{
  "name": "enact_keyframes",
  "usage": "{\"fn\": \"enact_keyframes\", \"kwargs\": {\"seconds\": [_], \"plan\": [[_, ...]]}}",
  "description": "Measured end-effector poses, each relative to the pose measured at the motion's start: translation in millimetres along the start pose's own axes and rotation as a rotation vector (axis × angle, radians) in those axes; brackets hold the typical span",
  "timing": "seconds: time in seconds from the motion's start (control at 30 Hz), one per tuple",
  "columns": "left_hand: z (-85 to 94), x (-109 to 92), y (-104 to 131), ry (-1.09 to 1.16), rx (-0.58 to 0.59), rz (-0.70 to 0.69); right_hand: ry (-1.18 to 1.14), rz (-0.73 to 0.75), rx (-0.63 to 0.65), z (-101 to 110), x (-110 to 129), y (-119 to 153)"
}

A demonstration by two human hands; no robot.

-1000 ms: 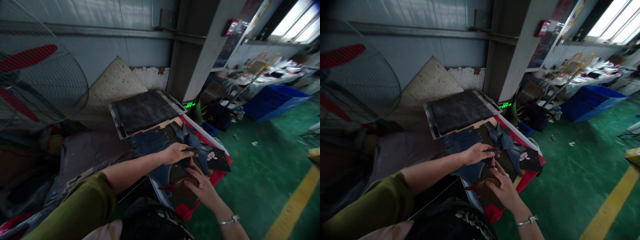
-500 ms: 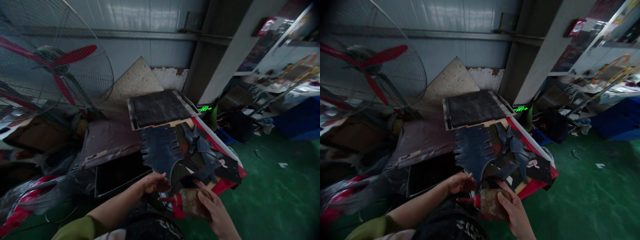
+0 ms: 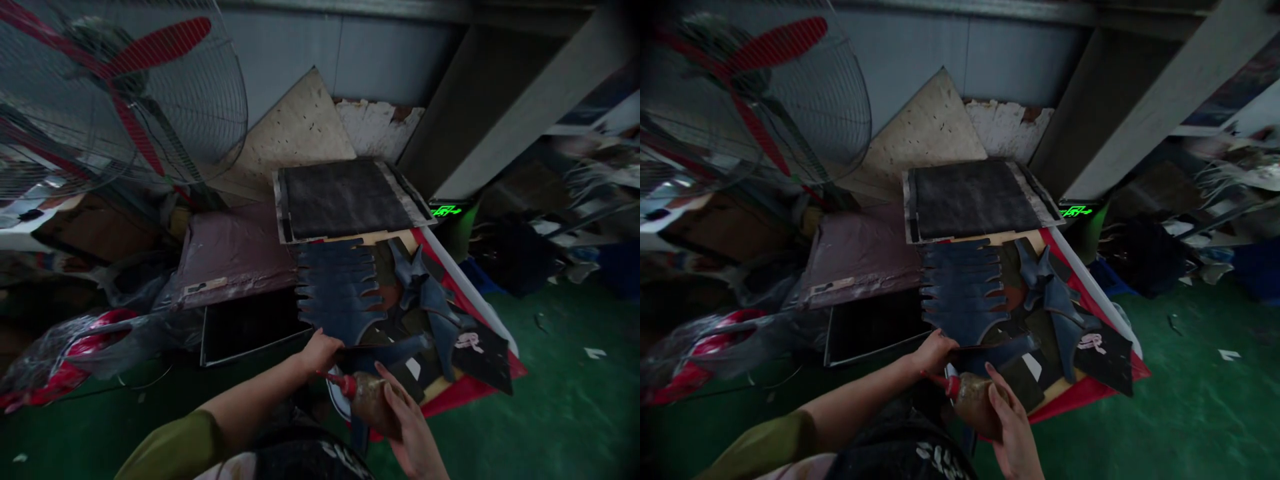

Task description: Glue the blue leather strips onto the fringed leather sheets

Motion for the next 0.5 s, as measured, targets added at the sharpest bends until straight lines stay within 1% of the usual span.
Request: {"fn": "enact_keyframes", "kwargs": {"seconds": [0.13, 0.23, 0.33, 0.5], "plan": [[1.5, 37, -17, -0.034, 0.066, 0.035, -0.024, -0.028, -0.077, 2, -21, -28], [-4.6, 57, -34, -0.055, 0.098, 0.07, -0.013, -0.061, -0.103, 4, -35, -52], [-16.1, 68, -53, -0.067, 0.109, 0.122, -0.006, -0.088, -0.139, 9, -42, -76], [-32.0, 76, -74, -0.081, 0.098, 0.199, -0.01, -0.112, -0.211, 19, -45, -112]]}}
Point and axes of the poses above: each hand's wrist, its own y-axis away from the middle knuckle, its own z-axis out of the back of the hand, x = y × z, the point moved 4 cm from there along -y, towards the middle knuckle, and after that the axes turned 8 degrees about z, right-handed, at the moved point
